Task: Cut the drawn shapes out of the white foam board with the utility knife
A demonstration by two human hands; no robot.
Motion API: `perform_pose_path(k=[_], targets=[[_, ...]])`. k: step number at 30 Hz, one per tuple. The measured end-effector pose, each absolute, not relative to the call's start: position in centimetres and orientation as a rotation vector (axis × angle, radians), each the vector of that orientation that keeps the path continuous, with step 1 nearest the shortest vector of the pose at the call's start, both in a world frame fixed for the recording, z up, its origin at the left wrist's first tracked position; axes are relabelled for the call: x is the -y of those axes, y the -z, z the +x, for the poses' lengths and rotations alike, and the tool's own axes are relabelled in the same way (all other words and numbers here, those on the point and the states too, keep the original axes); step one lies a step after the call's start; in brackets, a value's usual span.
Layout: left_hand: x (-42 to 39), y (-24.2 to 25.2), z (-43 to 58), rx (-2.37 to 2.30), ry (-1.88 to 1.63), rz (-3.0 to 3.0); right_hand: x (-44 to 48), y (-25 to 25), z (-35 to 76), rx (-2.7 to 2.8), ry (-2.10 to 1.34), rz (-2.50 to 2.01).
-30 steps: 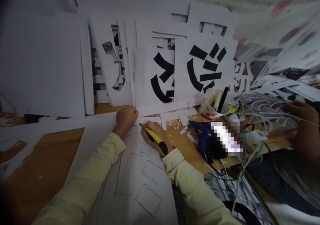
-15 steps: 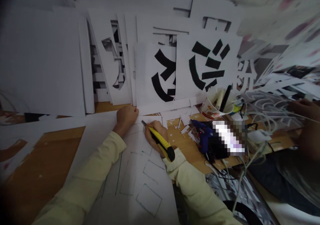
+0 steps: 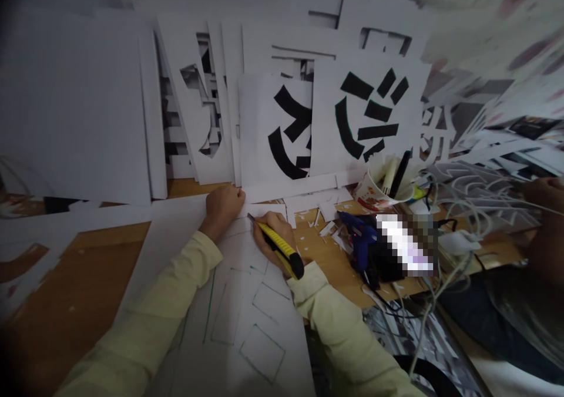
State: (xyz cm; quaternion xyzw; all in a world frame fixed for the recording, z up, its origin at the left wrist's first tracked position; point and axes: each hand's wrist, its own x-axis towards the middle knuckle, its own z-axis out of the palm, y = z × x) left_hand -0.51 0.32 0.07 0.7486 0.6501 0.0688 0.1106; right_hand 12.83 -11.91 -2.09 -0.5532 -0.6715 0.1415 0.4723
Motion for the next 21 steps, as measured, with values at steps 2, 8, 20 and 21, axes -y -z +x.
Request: perform_pose_path(k=[2,8,20,21], targets=[[-0.3,-0.2,-0.5,-1.905,-0.190,2.193,11.9,2.1,12.8,1.659,-0.347,-1.357],[-0.1,-0.4,-0.5,-1.912,-0.191,2.211,11.6,2.4,12.9,1.706,-0.328,-1.351],[0.0,-0.4,-0.4,-1.914,-0.168,2.218,10.9,2.4,13.0,1.767,-0.358,-1.347],[0.0,-0.3,-0.4,-1.914,-0.173,2.218,10.9,2.4,13.1,1.767,-0.366,-1.338]])
